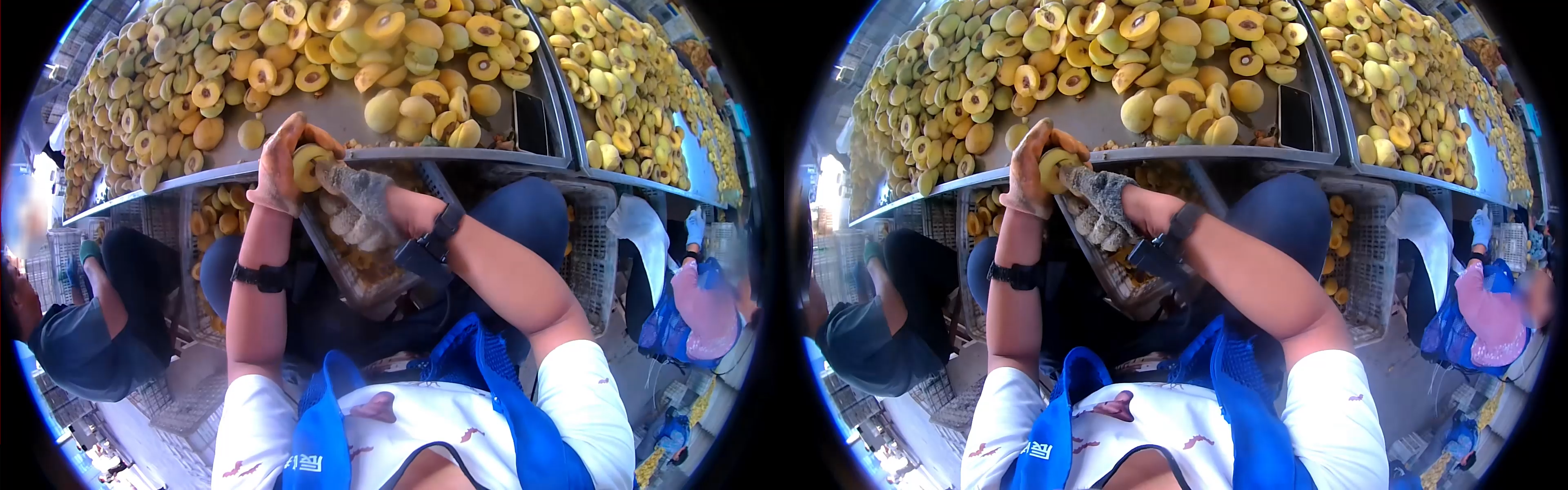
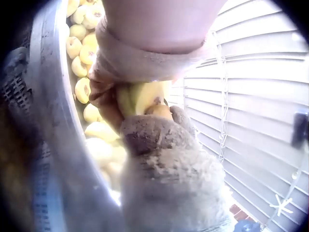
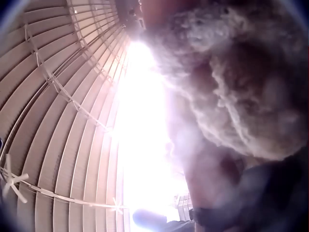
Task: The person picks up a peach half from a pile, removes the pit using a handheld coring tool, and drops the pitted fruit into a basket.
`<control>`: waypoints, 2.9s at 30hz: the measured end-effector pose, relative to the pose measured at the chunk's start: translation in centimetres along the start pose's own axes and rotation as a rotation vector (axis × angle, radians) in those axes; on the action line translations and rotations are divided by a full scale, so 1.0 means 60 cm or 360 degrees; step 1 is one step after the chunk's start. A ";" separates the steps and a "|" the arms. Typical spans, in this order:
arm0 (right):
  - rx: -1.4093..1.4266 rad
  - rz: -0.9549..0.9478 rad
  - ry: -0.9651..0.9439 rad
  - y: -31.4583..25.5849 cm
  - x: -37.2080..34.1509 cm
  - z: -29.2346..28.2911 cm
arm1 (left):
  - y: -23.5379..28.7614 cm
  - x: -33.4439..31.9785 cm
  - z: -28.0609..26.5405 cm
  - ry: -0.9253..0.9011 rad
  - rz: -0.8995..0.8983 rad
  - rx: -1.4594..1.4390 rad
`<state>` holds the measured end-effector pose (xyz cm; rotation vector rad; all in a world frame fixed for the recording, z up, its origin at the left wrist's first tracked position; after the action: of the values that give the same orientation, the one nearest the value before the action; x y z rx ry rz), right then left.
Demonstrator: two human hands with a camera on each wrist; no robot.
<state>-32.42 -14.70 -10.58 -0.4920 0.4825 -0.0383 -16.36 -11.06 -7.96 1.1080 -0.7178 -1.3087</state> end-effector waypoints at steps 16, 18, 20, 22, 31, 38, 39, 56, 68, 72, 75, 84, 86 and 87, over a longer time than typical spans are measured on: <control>-0.1987 -0.1074 0.0626 0.046 0.063 0.012 | -0.037 -0.014 -0.029 0.0448 -0.0312 -0.1044; -0.2116 -0.1159 0.0440 0.025 0.032 0.045 | -0.022 -0.025 -0.033 0.0433 -0.0371 -0.0933; -0.2081 -0.0975 0.0355 0.015 0.039 0.040 | -0.003 -0.039 -0.028 0.0388 -0.0265 -0.0819; -0.2048 -0.0784 0.0265 0.029 0.054 0.023 | 0.006 -0.053 -0.020 0.0350 -0.0159 -0.0709; -0.1087 -0.0925 0.0184 0.057 0.016 0.046 | 0.027 -0.077 0.019 0.0318 0.0678 0.0334; -0.0169 -0.0196 0.0007 0.029 -0.030 0.050 | 0.024 -0.064 0.013 0.0048 0.0594 0.0260; -0.0201 -0.0216 0.0065 0.026 -0.037 0.057 | 0.024 -0.066 0.015 0.0086 0.0642 0.0255; -0.2533 -0.0727 -0.0019 0.009 0.011 0.068 | -0.008 -0.035 -0.038 0.0059 -0.0189 -0.0784; -0.0554 -0.0120 -0.0022 -0.021 -0.040 0.032 | 0.023 -0.043 0.010 -0.0011 0.0256 0.0216; -0.1746 -0.0768 0.0004 0.014 -0.007 0.034 | -0.003 -0.034 0.007 -0.0353 0.0524 0.0121; -0.2659 -0.1298 0.0174 0.038 0.021 0.010 | -0.018 -0.024 0.007 -0.0068 0.0191 -0.0568; -0.2194 -0.1391 0.0706 0.053 0.040 0.032 | -0.041 0.001 -0.021 0.0354 -0.0102 -0.1518; -0.2572 -0.2017 0.0575 0.048 0.040 0.038 | -0.037 0.006 -0.028 0.0190 -0.0066 -0.1504; -0.2688 -0.2167 0.0548 0.038 0.033 0.043 | -0.027 0.009 -0.023 0.0306 -0.0080 -0.1598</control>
<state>-29.66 -11.85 -10.52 -2.4394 0.3284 -1.1052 -15.61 -11.11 -10.05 0.4093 0.1470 -1.3269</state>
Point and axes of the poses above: each hand's wrist, its own x-axis towards the middle knuckle, its own z-axis out of the palm, y = z × x, the point moved 1 cm from there along x, towards the middle knuckle, and after that the axes turned 7 degrees about -z, right-handed, at the moved point
